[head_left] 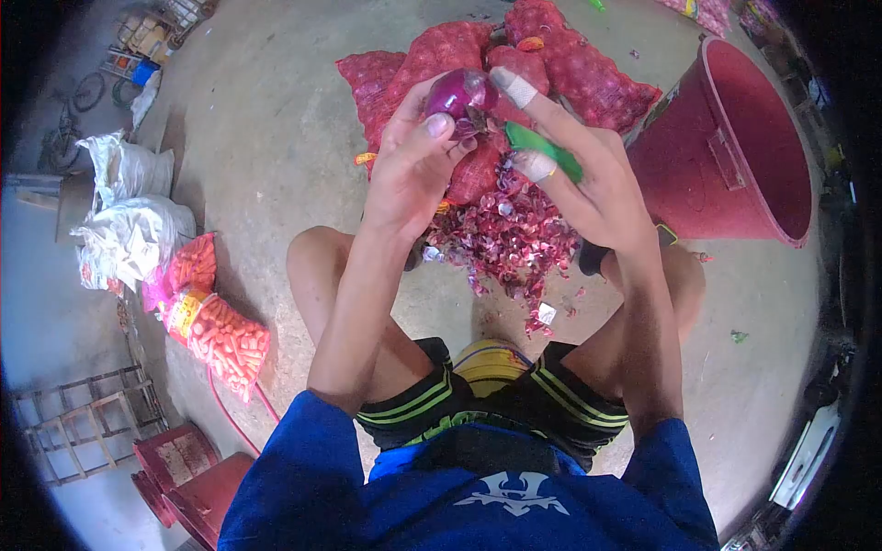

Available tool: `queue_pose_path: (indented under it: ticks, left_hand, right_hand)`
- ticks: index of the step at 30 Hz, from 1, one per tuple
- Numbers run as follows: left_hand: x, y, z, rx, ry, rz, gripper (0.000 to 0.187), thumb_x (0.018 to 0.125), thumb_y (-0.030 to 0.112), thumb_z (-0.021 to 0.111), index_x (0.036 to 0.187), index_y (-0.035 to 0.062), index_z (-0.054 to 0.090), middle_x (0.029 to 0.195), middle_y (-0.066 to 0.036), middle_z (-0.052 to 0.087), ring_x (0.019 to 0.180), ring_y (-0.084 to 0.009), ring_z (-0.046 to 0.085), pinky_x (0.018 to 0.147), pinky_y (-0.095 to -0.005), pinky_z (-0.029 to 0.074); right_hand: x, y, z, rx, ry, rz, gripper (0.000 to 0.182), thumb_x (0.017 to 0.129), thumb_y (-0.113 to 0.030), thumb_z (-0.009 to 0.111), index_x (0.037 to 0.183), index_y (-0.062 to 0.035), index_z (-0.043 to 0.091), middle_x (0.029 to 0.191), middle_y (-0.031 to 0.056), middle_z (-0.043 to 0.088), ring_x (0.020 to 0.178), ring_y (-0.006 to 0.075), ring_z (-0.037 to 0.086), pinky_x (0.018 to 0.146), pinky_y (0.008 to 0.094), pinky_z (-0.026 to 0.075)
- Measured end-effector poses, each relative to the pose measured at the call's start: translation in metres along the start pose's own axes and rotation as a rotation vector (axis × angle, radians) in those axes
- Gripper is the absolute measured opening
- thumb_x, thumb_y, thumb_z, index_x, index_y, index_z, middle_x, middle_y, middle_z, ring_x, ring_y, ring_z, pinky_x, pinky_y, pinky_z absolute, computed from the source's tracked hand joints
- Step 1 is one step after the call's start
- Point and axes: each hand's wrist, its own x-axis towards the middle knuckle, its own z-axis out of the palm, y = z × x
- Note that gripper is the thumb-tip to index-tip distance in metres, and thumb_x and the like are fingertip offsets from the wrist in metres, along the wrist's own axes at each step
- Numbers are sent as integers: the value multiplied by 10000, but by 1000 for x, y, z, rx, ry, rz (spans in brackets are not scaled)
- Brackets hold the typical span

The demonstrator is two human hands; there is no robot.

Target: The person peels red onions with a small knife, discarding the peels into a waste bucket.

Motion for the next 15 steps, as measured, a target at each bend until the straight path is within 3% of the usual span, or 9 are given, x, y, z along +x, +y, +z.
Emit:
queue_pose_path:
  ticks: [7,10,15]
  left_hand:
    - [0,0,2,22,24,-23,489,978,265,757,1392,48,610,1275,-99,734,1170,-223,715,1049,-383,539]
    - [0,0,3,30,37,-29,465,985,269,750,1375,52,621,1258,-92,742,1156,-208,718,1021,-369,544]
    - [2,-2,-1,22,78,-44,456,985,272,745,1369,54,629,1243,-82,745,1130,-195,721,982,-346,546]
  right_hand:
    - [0,7,9,-98,159,50,586,1025,-138,649,1594,-115,515,1080,250,757,824,428,726,743,424,569]
    - [3,0,-1,-140,161,411,566,1040,-162,647,1586,-95,514,1016,233,764,825,411,740,788,397,572]
    - [2,-8,-6,25,40,177,564,1042,-189,647,1583,-88,521,989,219,766,781,395,728,747,384,555]
